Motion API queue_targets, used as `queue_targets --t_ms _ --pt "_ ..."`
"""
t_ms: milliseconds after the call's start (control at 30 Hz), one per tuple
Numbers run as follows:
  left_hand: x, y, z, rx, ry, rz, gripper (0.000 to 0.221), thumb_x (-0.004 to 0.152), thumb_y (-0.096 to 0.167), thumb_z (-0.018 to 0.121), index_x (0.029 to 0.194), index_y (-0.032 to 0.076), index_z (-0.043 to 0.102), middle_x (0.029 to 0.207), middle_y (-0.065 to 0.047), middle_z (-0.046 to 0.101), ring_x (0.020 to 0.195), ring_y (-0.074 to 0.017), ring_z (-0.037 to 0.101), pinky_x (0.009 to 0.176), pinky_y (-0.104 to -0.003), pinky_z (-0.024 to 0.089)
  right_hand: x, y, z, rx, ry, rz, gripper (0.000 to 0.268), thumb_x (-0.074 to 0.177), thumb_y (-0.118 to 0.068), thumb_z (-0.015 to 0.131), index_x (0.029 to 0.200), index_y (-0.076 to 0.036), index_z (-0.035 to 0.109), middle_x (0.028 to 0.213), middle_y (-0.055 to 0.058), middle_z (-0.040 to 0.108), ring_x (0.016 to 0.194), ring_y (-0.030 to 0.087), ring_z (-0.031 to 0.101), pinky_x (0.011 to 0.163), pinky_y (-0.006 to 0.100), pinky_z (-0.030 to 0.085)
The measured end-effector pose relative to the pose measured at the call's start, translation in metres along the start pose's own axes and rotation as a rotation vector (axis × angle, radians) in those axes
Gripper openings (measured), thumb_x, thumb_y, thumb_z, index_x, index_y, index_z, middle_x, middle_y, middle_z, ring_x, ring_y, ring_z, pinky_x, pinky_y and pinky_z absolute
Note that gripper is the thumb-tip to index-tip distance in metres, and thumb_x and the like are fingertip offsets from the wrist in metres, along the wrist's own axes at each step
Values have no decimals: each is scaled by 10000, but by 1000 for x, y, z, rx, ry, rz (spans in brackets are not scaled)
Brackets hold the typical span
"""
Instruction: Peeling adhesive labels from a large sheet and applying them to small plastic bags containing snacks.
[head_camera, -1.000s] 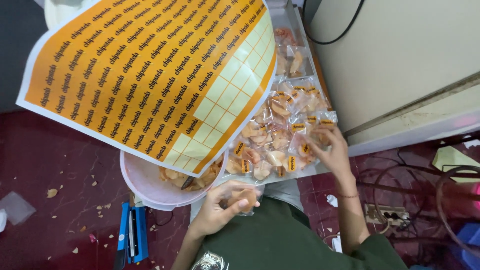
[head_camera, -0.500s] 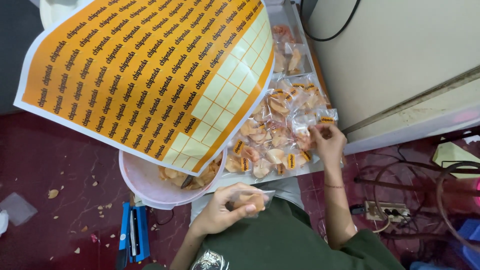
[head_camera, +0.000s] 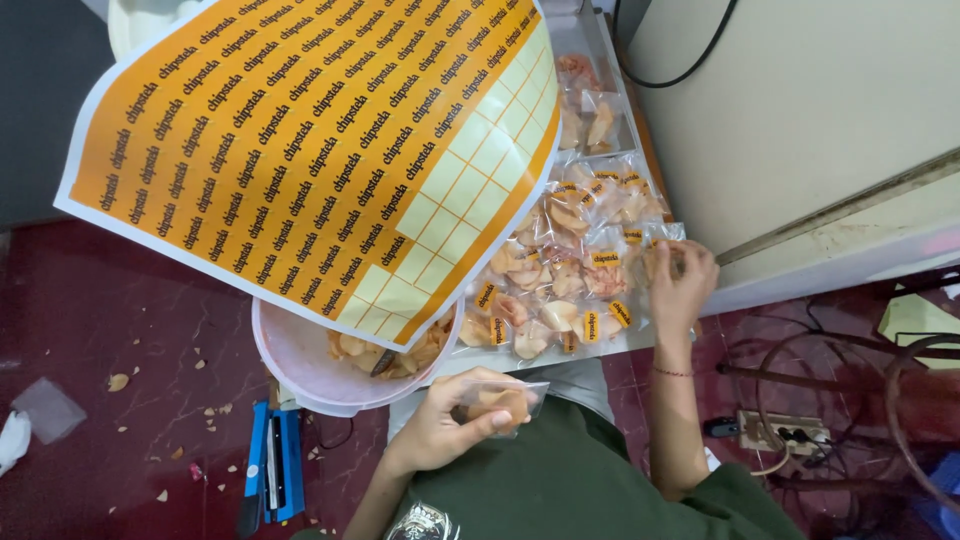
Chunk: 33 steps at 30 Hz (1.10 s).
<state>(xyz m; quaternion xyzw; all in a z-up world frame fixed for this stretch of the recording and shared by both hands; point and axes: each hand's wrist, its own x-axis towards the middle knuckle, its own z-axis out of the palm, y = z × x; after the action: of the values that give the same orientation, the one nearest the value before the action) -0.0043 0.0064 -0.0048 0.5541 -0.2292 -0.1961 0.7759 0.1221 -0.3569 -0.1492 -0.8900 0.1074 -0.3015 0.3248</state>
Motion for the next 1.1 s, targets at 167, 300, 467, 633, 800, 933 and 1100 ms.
queue_targets --t_ms 167,300,467,633,800,933,1100 --pt "1 7 0 26 2 -2 303 1006 178 641 1261 16 615 1226 -214 707 1075 -321 748 799 -369 695 -2 20 0 99 -173 86 372 1077 -327 556 1179 3 692 1302 198 600 1255 330 555 1064 437 423" --pt "-11 11 -1 -5 33 -21 320 999 179 650 1261 1 609 1243 -230 704 1067 -330 749 804 -370 692 -3 26 3 126 -140 -11 318 1091 -293 573 1162 -6 692 1272 191 621 1209 322 578 1041 434 435" --pt "-38 -6 -16 -166 268 334 542 1045 120 637 1456 117 284 1049 -320 713 795 -338 754 612 -401 683 12 -55 -20 197 66 -208 209 1131 -172 568 1148 -8 697 1262 240 577 1305 348 545 1090 458 408" --pt "-44 15 -32 -16 506 600 259 1103 273 543 1273 81 513 828 -117 698 615 -221 700 482 -301 590 15 -147 -15 235 -80 -727 146 1059 -43 707 1202 -33 677 1582 195 320 1551 432 265 1290 591 290" --pt "-56 14 -27 3 731 537 348 1115 294 472 1356 46 438 846 -170 712 675 -264 739 559 -351 682 33 -212 9 -152 -200 -1479 717 1122 -2 714 1641 -359 373 1702 14 206 1578 278 64 1283 575 -23" --pt "-71 13 -26 7 757 591 226 1103 117 448 1298 163 344 819 -178 619 695 -344 706 636 -423 674 48 -259 8 111 -70 -1587 444 1009 -76 884 1359 -237 664 1391 -30 657 1313 202 594 1181 512 245" --pt "-82 13 -31 -44 730 589 275 1052 -15 451 1030 -21 726 1020 -168 666 809 -437 752 700 -442 715 50 -290 -7 477 -34 -1407 97 999 -13 692 996 -14 789 994 151 803 936 254 781 877 392 560"
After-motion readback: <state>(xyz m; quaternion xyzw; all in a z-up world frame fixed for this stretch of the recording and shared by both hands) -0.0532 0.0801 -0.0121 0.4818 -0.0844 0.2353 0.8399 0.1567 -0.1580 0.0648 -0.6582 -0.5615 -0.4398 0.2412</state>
